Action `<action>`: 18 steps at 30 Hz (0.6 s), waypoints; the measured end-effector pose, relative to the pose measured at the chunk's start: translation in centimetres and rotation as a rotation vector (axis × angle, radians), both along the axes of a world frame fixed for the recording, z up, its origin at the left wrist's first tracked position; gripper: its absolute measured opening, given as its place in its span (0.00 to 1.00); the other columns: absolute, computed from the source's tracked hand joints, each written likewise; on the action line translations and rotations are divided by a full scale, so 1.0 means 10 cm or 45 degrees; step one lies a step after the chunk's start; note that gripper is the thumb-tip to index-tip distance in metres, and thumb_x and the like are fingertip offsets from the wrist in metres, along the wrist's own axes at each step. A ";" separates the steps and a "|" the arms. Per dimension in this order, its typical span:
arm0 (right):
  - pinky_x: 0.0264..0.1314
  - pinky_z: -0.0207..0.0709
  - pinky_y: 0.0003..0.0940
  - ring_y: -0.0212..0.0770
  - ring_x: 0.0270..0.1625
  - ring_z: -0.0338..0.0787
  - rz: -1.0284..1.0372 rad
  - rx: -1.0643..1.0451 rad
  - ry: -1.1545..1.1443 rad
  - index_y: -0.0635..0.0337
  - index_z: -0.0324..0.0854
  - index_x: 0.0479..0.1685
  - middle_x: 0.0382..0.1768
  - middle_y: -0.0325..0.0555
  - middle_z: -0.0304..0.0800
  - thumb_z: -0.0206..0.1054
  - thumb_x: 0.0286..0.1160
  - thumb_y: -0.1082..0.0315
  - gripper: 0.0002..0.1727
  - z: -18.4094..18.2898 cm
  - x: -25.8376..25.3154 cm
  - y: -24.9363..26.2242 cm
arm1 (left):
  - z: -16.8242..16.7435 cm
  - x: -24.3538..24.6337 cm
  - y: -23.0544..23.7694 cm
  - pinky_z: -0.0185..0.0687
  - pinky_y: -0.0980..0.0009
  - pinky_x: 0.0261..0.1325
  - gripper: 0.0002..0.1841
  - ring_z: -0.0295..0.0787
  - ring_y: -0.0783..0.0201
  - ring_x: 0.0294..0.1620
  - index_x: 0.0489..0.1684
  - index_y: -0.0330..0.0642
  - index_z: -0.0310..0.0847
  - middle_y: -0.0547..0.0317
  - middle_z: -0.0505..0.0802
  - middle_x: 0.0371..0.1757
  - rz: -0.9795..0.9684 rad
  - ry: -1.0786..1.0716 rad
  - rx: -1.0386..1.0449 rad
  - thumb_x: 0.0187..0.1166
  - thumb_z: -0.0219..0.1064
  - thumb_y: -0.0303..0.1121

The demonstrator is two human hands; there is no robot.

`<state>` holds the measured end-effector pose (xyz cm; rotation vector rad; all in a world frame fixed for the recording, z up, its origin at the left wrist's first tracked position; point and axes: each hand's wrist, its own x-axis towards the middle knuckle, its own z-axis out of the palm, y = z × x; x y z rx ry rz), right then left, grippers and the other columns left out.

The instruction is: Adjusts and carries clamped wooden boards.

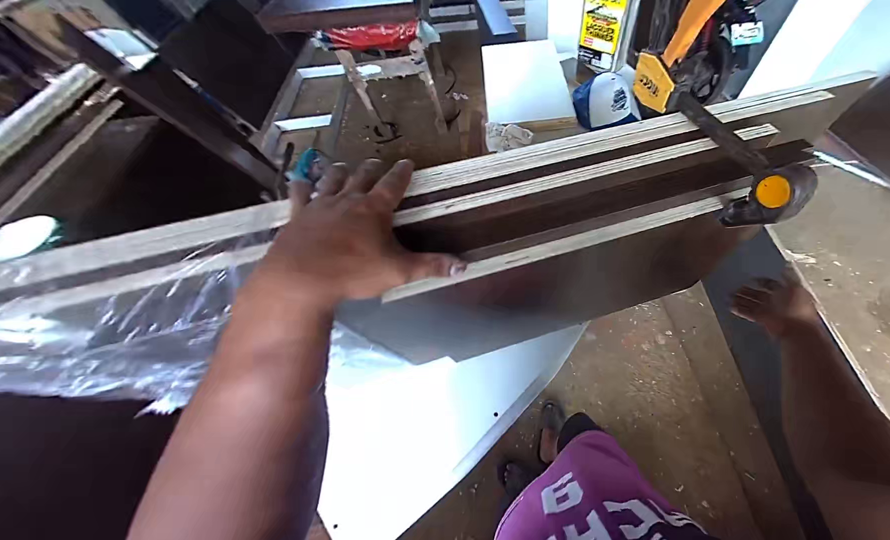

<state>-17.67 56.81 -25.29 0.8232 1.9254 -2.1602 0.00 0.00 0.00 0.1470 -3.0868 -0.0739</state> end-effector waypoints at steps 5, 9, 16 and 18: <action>0.57 0.86 0.49 0.52 0.61 0.89 -0.053 0.049 -0.007 0.58 0.60 0.84 0.70 0.59 0.80 0.30 0.88 0.31 0.44 0.04 0.15 0.33 | -0.01 -0.04 -0.06 0.50 0.26 0.83 0.62 0.62 0.35 0.87 0.92 0.52 0.57 0.40 0.70 0.87 0.038 -0.054 0.033 0.53 0.72 0.79; 0.55 0.85 0.49 0.50 0.55 0.91 -0.008 0.062 0.025 0.59 0.64 0.81 0.62 0.56 0.83 0.33 0.90 0.33 0.41 0.07 -0.19 0.53 | 0.09 -0.13 0.20 0.48 0.25 0.82 0.54 0.58 0.31 0.88 0.92 0.48 0.57 0.36 0.67 0.88 0.137 -0.057 0.062 0.66 0.74 0.67; 0.50 0.87 0.44 0.42 0.49 0.91 0.443 0.171 0.189 0.59 0.66 0.79 0.56 0.46 0.86 0.32 0.93 0.38 0.37 -0.02 -1.03 0.74 | 0.01 -0.14 1.15 0.44 0.27 0.85 0.56 0.55 0.32 0.90 0.88 0.38 0.63 0.34 0.71 0.86 0.231 0.327 0.124 0.64 0.68 0.72; 0.50 0.88 0.41 0.39 0.49 0.92 0.553 0.196 0.236 0.59 0.64 0.80 0.57 0.45 0.86 0.31 0.92 0.39 0.37 -0.09 -1.24 0.79 | -0.16 -0.16 1.44 0.44 0.27 0.86 0.55 0.54 0.32 0.91 0.86 0.38 0.68 0.36 0.73 0.85 0.282 0.465 0.120 0.64 0.66 0.74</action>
